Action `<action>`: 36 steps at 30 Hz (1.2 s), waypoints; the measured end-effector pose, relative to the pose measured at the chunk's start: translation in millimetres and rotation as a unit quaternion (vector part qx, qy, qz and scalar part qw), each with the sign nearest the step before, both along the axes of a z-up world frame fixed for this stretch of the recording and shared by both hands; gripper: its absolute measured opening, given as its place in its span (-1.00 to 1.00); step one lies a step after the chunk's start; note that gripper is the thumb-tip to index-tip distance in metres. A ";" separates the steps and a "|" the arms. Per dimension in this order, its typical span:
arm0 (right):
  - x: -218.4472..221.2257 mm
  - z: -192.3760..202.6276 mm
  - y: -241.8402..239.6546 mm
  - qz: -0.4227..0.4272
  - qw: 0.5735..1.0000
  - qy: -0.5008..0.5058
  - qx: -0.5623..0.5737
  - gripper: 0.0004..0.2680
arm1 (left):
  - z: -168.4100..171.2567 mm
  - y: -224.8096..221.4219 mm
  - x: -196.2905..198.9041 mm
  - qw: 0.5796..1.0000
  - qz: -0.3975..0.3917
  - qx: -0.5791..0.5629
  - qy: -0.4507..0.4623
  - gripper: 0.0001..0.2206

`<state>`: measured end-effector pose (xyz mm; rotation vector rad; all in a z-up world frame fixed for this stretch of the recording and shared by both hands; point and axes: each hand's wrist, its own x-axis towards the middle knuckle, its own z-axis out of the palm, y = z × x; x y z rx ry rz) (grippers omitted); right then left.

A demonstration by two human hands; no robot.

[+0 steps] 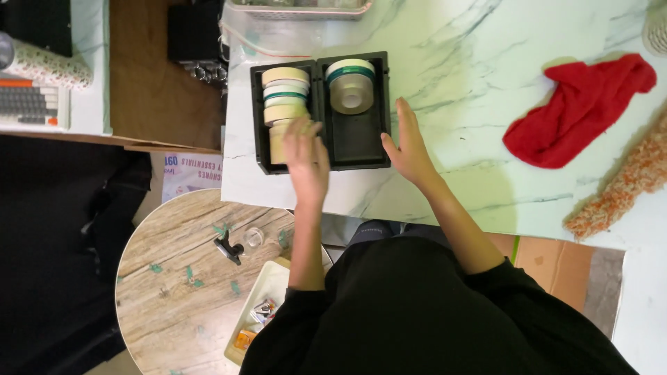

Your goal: Organizing various print shop supplies and tools into bins and onto storage shelves.

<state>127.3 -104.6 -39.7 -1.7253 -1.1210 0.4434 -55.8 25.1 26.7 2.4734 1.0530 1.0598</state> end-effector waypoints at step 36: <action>194.0 34.2 -349.7 -0.322 0.929 -0.142 -0.119 -0.50 | -70.4 -279.4 362.2 0.790 -0.372 -0.487 -0.028 -0.55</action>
